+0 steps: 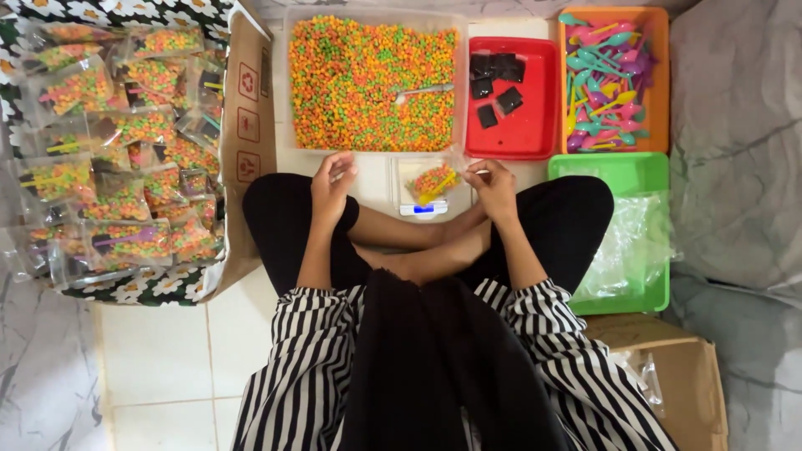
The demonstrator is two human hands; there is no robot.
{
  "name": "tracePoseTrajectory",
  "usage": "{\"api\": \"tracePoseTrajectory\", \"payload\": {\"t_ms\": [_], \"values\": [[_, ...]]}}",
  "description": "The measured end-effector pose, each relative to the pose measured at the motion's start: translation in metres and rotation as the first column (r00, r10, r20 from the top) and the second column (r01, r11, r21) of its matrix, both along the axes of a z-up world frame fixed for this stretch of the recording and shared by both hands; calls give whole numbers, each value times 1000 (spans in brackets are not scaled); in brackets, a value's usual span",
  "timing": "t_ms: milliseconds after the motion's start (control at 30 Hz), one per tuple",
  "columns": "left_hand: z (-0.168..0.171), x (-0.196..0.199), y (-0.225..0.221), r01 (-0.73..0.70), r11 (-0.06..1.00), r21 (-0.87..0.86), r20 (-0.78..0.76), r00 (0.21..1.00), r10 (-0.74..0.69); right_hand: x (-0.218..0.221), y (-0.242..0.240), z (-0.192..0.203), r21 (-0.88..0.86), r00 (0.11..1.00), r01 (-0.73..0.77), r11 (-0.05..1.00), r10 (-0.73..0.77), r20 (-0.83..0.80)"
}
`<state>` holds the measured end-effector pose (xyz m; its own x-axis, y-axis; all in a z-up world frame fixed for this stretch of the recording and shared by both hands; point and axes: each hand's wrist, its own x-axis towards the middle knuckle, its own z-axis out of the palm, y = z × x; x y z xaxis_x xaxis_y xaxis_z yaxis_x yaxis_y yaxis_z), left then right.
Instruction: Packaging small colorful food items into plastic bags using a spoon and a digital scale.
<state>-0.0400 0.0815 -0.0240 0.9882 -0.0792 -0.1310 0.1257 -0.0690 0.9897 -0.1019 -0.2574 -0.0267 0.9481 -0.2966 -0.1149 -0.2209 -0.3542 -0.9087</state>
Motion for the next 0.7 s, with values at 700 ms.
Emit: {"api": "tracePoseTrajectory", "payload": {"t_ms": [700], "values": [[-40,-20,5,114,938,328,-1,993,-121,-2,-7,-80,243,964,187,952,-130,-232]]}}
